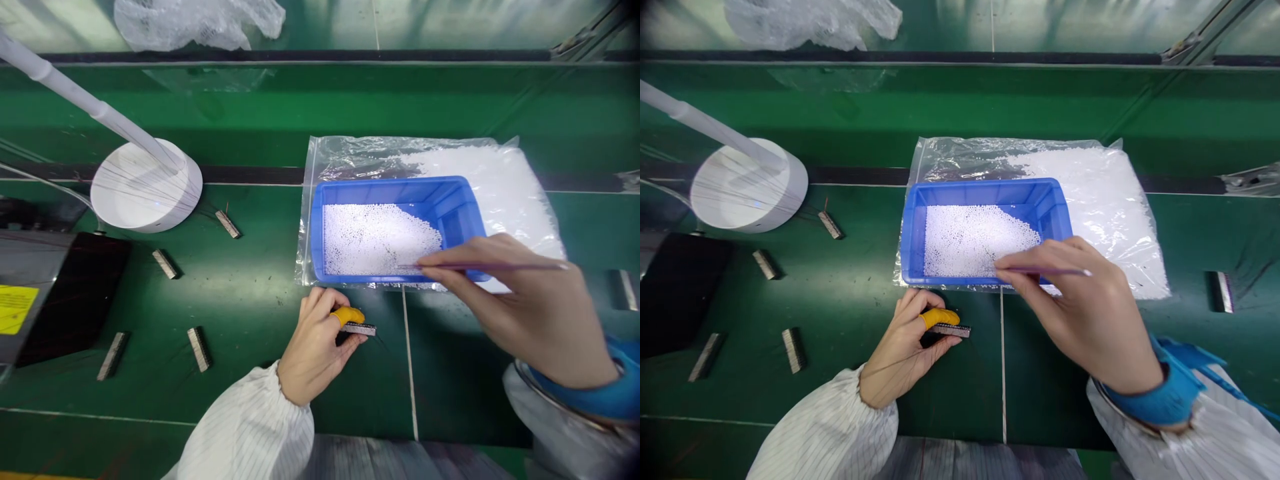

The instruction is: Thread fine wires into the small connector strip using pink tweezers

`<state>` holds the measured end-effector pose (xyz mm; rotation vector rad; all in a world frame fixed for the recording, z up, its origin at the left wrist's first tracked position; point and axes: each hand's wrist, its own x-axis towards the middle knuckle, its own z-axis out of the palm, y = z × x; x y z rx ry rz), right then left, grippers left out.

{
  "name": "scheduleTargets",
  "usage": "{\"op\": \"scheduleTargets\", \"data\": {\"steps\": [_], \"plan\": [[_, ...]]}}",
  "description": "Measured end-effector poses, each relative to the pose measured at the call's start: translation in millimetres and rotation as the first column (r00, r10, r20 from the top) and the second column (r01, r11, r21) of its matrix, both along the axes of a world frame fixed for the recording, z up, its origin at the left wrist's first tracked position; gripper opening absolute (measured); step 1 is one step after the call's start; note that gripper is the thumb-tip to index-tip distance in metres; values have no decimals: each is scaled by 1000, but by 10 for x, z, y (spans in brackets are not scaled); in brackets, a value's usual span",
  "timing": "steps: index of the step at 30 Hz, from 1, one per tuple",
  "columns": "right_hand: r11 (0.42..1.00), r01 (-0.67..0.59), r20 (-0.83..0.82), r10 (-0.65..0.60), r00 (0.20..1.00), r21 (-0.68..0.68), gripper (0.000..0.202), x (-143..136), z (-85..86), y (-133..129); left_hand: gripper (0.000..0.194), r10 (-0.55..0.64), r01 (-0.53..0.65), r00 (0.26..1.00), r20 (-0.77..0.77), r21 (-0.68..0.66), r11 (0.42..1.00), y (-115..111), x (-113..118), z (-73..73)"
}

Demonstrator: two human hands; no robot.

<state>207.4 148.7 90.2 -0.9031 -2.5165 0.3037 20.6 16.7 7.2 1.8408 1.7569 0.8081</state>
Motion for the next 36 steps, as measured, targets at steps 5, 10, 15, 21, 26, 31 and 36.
{"op": "scheduleTargets", "data": {"steps": [5,10,15,21,26,31,36], "plan": [[986,-88,-49,82,995,-139,14,-25,-18,-360,17,4,-4,1000,-10,-29,1000,20,9,16],[982,-76,-68,65,996,-171,14,-61,-243,-541,16,4,-4,1000,1,-60,998,36,10,33],[978,-70,-96,51,994,-197,16,-66,-344,-585,15,-9,9,1000,-1,-65,998,40,13,40],[974,-89,-108,68,992,-209,15,-77,-377,-607,18,-17,16,1000,-16,-70,997,34,13,26],[977,-78,-90,62,994,-197,18,-79,-384,-615,19,-6,5,1000,-14,-83,997,33,10,6],[979,-75,-84,60,995,-191,21,-50,-361,-609,17,-12,10,1000,-22,-94,996,24,15,-9],[976,-70,-103,50,993,-206,20,-30,-338,-604,17,0,-2,1000,-16,-93,996,24,25,-10]]}}
